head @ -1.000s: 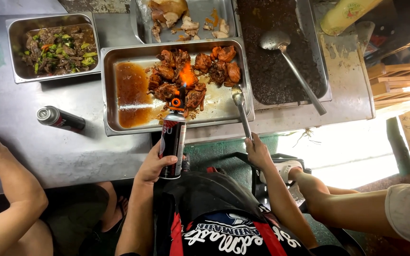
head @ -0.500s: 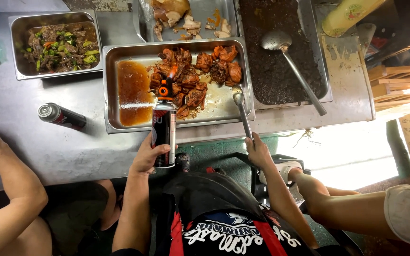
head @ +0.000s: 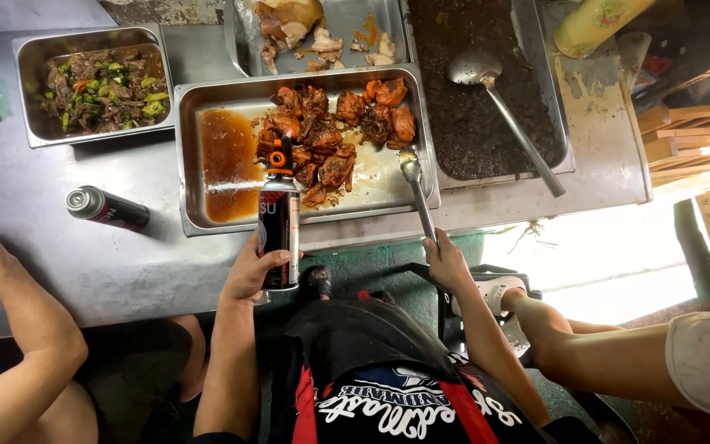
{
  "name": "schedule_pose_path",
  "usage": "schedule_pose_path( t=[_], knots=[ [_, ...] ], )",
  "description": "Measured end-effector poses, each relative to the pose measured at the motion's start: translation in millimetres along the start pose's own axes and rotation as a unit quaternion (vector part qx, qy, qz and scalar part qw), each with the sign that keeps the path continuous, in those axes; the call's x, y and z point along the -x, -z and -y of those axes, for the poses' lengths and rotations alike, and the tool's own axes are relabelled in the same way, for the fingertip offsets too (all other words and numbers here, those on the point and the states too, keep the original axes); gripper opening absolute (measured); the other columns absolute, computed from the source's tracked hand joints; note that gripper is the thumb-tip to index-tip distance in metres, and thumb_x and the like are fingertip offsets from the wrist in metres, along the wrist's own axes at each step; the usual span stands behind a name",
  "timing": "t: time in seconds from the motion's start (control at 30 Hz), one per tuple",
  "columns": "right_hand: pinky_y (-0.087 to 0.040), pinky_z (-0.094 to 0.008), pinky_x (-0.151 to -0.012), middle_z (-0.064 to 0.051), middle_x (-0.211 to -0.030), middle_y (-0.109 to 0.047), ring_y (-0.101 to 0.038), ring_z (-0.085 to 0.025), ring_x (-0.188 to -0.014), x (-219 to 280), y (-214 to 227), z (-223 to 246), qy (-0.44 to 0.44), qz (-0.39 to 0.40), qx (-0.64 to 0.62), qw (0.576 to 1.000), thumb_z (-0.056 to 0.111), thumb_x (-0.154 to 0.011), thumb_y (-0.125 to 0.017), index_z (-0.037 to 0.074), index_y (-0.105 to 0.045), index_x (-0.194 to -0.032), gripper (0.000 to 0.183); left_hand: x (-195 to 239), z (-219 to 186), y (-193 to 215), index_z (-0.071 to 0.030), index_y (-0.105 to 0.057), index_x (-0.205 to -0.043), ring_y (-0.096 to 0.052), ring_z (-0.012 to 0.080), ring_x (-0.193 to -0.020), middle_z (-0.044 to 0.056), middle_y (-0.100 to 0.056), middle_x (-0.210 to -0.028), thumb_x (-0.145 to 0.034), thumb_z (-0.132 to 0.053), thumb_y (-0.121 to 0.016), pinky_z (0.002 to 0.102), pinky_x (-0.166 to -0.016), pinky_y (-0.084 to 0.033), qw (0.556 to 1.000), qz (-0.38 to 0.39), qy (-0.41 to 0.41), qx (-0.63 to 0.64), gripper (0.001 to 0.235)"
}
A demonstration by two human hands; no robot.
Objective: Searing cooked chicken pieces in a metal tray using a handheld blowtorch and tongs
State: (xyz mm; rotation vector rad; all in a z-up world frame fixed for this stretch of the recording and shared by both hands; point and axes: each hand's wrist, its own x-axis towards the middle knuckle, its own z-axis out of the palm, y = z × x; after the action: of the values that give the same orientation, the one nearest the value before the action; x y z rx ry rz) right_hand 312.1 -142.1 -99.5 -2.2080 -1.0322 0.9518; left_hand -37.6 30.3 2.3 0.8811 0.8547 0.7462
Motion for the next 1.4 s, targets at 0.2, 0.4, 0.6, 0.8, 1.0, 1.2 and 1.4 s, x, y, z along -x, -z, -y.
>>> schedule_pose_path(
  t=[0.2, 0.4, 0.6, 0.8, 1.0, 1.2, 1.4],
  knots=[
    [-0.051, -0.055, -0.080, -0.012, -0.072, -0.069, -0.070, -0.039, -0.080, -1.4, 0.7, -3.8, 0.007, 0.000, 0.000, 1.000, 0.049, -0.104, -0.044, 0.011, -0.055, -0.137, 0.051, -18.8, 28.0, 36.4, -0.007, -0.066, -0.115, -0.067, 0.0230, -0.079, 0.012, -0.069, -0.090, -0.063, -0.007, -0.087, 0.041, -0.074, -0.058, 1.000, -0.009, -0.008, -0.005, 0.056],
    [-0.051, -0.055, -0.079, -0.012, -0.072, -0.069, -0.071, -0.039, -0.080, 4.5, 2.7, 4.6, -0.003, 0.003, 0.003, 1.000, 0.047, -0.104, -0.044, 0.010, -0.054, -0.139, 0.052, 10.7, -13.4, 10.3, -0.008, -0.066, -0.110, -0.066, 0.0226, -0.077, 0.011, -0.068, -0.086, -0.063, -0.011, -0.087, 0.040, -0.072, -0.057, 1.000, -0.026, -0.010, 0.000, 0.052],
    [-0.050, -0.054, -0.079, -0.012, -0.073, -0.069, -0.070, -0.038, -0.079, -0.6, -0.5, -1.7, -0.001, 0.001, 0.000, 1.000, 0.045, -0.104, -0.042, 0.008, -0.054, -0.139, 0.052, 26.9, -22.9, 7.0, -0.009, -0.066, -0.109, -0.066, 0.0215, -0.079, 0.010, -0.068, -0.087, -0.062, -0.012, -0.088, 0.039, -0.074, -0.056, 0.999, -0.048, -0.024, 0.003, 0.052],
    [-0.050, -0.055, -0.080, -0.013, -0.076, -0.071, -0.071, -0.039, -0.082, 2.2, 5.1, 1.2, -0.006, 0.011, 0.014, 1.000, 0.048, -0.104, -0.039, 0.008, -0.055, -0.138, 0.055, 31.1, -0.4, 16.4, -0.008, -0.066, -0.115, -0.065, 0.0231, -0.084, 0.012, -0.069, -0.092, -0.063, -0.011, -0.088, 0.044, -0.078, -0.056, 0.999, -0.044, -0.019, 0.014, 0.056],
    [-0.050, -0.056, -0.081, -0.014, -0.077, -0.071, -0.070, -0.040, -0.084, 4.9, 5.7, 4.5, -0.004, 0.013, 0.012, 1.000, 0.049, -0.104, -0.042, 0.010, -0.057, -0.137, 0.053, 39.7, 21.0, 14.9, -0.007, -0.066, -0.117, -0.067, 0.0250, -0.085, 0.013, -0.069, -0.093, -0.064, -0.010, -0.088, 0.046, -0.079, -0.057, 0.999, -0.046, -0.008, 0.020, 0.057],
    [-0.050, -0.055, -0.079, -0.014, -0.077, -0.070, -0.070, -0.039, -0.082, 5.6, 2.3, -2.5, -0.005, 0.016, 0.017, 1.000, 0.050, -0.104, -0.040, 0.010, -0.055, -0.137, 0.054, 48.7, 16.8, -1.8, -0.008, -0.067, -0.117, -0.067, 0.0232, -0.086, 0.012, -0.070, -0.094, -0.062, -0.011, -0.088, 0.044, -0.080, -0.057, 0.999, -0.030, -0.001, 0.025, 0.059],
    [-0.049, -0.055, -0.075, -0.014, -0.076, -0.068, -0.068, -0.038, -0.077, 4.9, 2.6, -2.8, -0.005, 0.021, -0.005, 1.000, 0.049, -0.105, -0.040, 0.007, -0.055, -0.138, 0.056, 52.5, 2.0, -21.1, -0.008, -0.067, -0.117, -0.066, 0.0226, -0.088, 0.012, -0.069, -0.094, -0.061, -0.011, -0.088, 0.045, -0.081, -0.057, 1.000, -0.014, 0.004, 0.000, 0.060]
  ],
)
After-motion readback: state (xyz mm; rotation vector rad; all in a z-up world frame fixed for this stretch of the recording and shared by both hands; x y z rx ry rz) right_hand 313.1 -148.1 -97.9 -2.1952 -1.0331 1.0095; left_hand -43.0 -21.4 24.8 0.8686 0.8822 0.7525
